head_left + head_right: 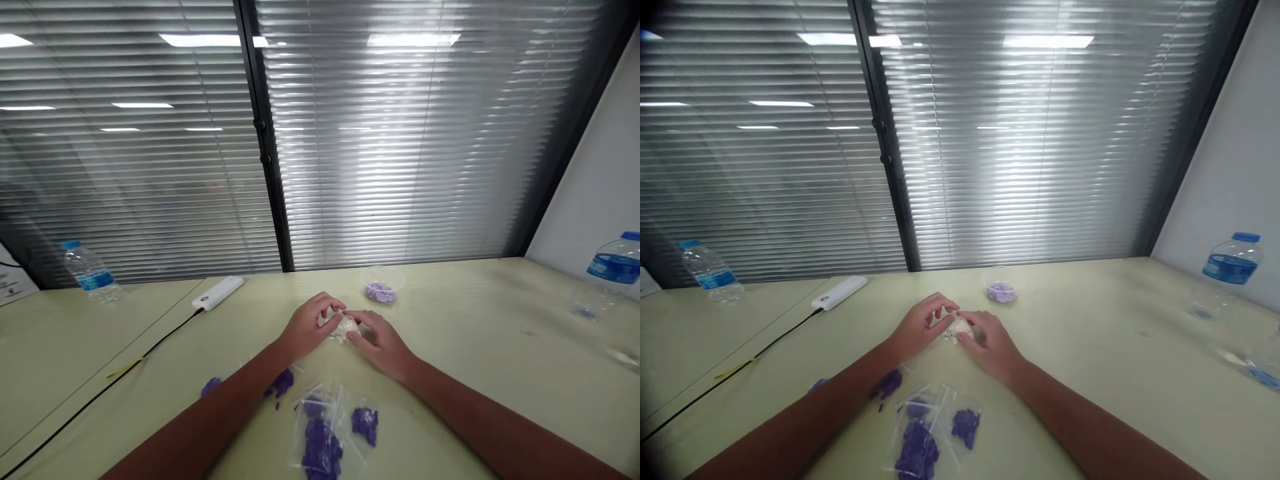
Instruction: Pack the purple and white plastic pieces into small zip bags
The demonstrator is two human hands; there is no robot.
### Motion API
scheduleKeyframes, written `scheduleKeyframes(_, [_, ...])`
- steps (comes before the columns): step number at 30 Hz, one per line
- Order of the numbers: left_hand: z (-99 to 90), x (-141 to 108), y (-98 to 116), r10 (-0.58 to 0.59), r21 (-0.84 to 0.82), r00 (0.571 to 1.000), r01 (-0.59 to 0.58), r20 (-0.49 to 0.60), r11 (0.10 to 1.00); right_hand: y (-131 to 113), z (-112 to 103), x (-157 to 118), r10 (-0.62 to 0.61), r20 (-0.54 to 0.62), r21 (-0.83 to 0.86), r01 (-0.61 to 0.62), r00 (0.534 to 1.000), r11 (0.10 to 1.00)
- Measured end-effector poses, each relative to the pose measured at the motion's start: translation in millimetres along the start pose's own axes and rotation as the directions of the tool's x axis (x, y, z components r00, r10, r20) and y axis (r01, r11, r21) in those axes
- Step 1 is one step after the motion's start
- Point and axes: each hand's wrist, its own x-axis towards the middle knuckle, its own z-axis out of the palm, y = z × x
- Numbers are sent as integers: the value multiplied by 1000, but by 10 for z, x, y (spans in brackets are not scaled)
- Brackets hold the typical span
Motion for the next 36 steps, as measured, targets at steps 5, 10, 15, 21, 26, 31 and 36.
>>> scheduleKeyframes(5, [44, -2, -13, -166, -147, 980, 182, 114, 972, 1, -9, -8, -24, 9, 6, 24, 1000, 1000])
scheduleKeyframes(10, [96, -38, -147, -130, -249, 975, 174, 182, 953, -37, -22, -19, -15, -4, 25, 15, 1000, 1000])
scheduleKeyframes(15, [174, -104, -240, 19, -9, 988, -17, 151, 1000, -8, -11, -32, 14, -42, 30, -13, 999, 999])
scheduleKeyframes(21, [184, -109, -218, 170, 204, 971, -203, 167, 958, 7, -8, -43, 4, -55, 55, -1, 998, 999])
scheduleKeyframes(26, [168, -116, -221, 146, 204, 983, -166, 111, 965, -14, -16, -37, 16, -52, 80, -12, 999, 997])
scheduleKeyframes(31, [185, -113, -280, 87, 165, 996, -84, -7, 983, -6, -6, -37, 25, -62, 60, -21, 998, 998])
scheduleKeyframes(36, [152, -68, -361, -123, -45, 982, 117, -141, 992, 43, 14, -56, 127, -106, -3, -128, 986, 992])
